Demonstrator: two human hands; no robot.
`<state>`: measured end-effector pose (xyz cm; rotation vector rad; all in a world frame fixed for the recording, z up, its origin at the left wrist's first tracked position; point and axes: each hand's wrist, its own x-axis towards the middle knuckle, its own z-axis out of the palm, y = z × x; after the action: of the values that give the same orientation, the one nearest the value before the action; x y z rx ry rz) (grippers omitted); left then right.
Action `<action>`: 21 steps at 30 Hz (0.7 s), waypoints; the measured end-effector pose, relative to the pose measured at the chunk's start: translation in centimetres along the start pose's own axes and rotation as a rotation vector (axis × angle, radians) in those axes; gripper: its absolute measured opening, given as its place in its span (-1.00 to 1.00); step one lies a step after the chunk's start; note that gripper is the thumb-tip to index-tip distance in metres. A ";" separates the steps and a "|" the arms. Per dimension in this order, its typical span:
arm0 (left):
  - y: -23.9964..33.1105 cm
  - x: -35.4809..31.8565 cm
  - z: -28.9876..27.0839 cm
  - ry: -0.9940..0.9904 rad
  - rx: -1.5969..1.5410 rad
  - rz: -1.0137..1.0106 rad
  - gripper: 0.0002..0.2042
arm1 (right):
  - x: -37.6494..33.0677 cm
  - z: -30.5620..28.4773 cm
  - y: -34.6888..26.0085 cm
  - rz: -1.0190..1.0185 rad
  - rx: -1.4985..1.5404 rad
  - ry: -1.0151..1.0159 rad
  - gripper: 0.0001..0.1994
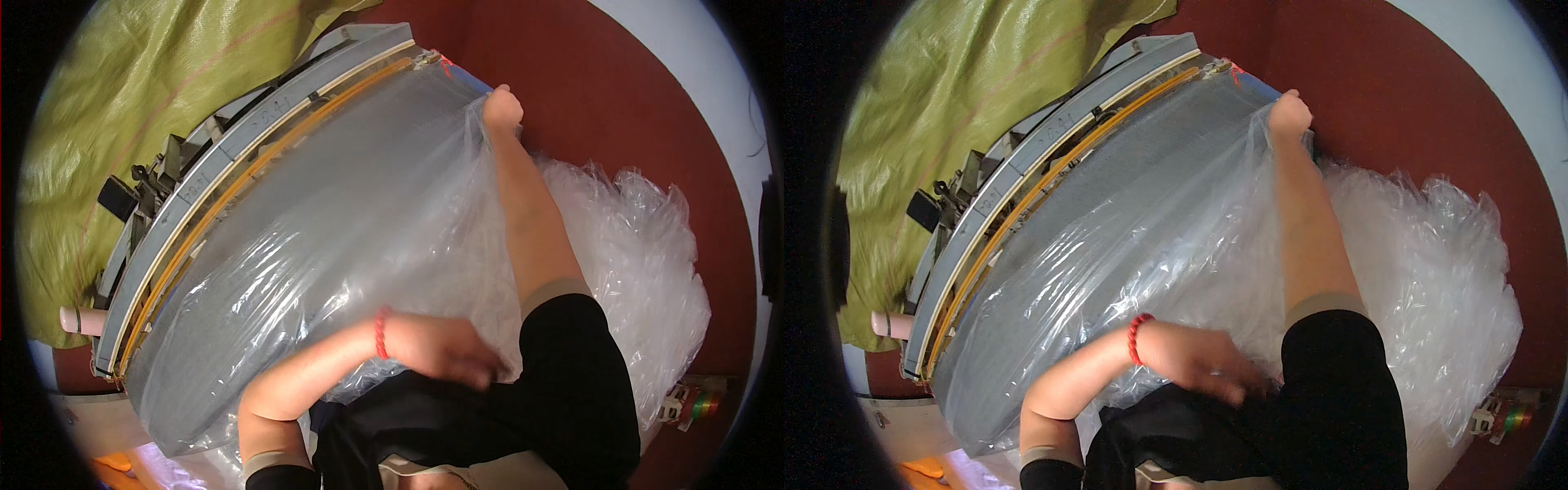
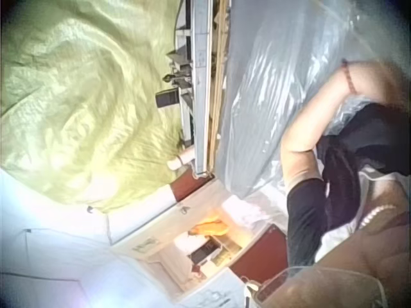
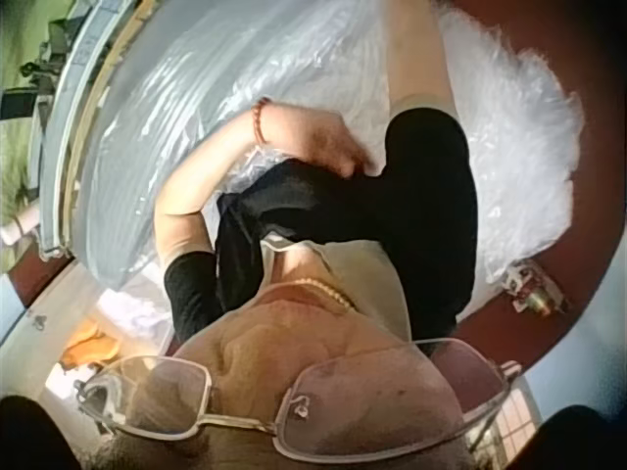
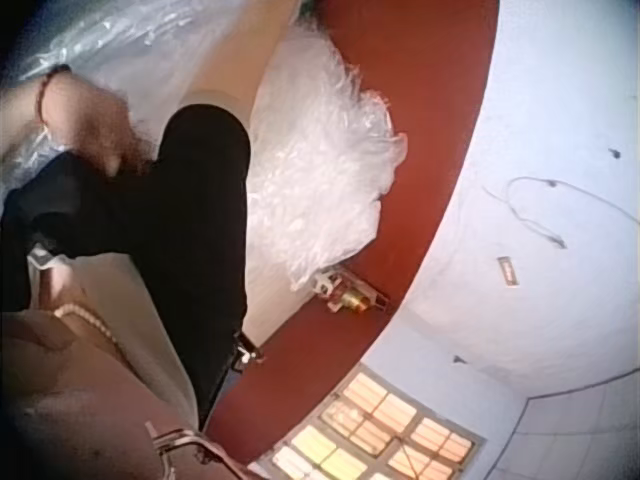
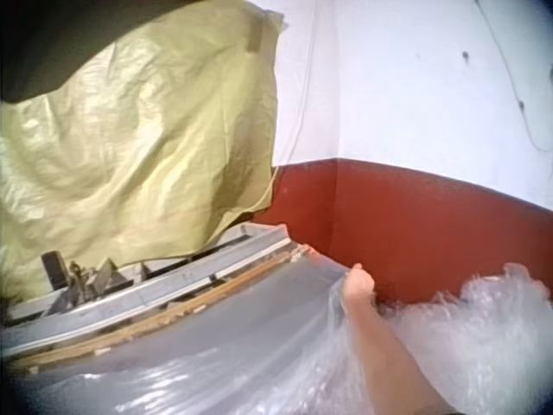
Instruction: Manually applying and smoothing layers of transparent plastic film onto a large industrial machine component.
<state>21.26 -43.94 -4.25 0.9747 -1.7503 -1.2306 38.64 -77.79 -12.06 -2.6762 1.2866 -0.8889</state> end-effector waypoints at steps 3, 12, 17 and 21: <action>-3.8 0.6 -1.4 0.856 0.315 -0.091 -0.67 | 0.4 0.3 0.4 0.021 0.041 -0.051 -0.76; -5.7 -3.6 -1.5 0.670 -0.191 -0.426 -0.77 | 0.0 0.5 -0.1 -0.004 -0.008 -0.010 -0.84; 4.4 -10.4 1.9 0.740 -0.455 0.387 -0.87 | 0.2 0.3 -0.9 0.033 -0.056 -0.049 -0.74; 8.9 -18.0 13.0 1.830 -0.511 0.808 -0.76 | -0.7 -1.9 -0.7 0.060 -0.055 -0.100 -0.75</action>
<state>15.60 -20.87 -1.71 0.5084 -0.1732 0.0543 37.81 -76.40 -10.58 -2.6688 1.3813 -0.7127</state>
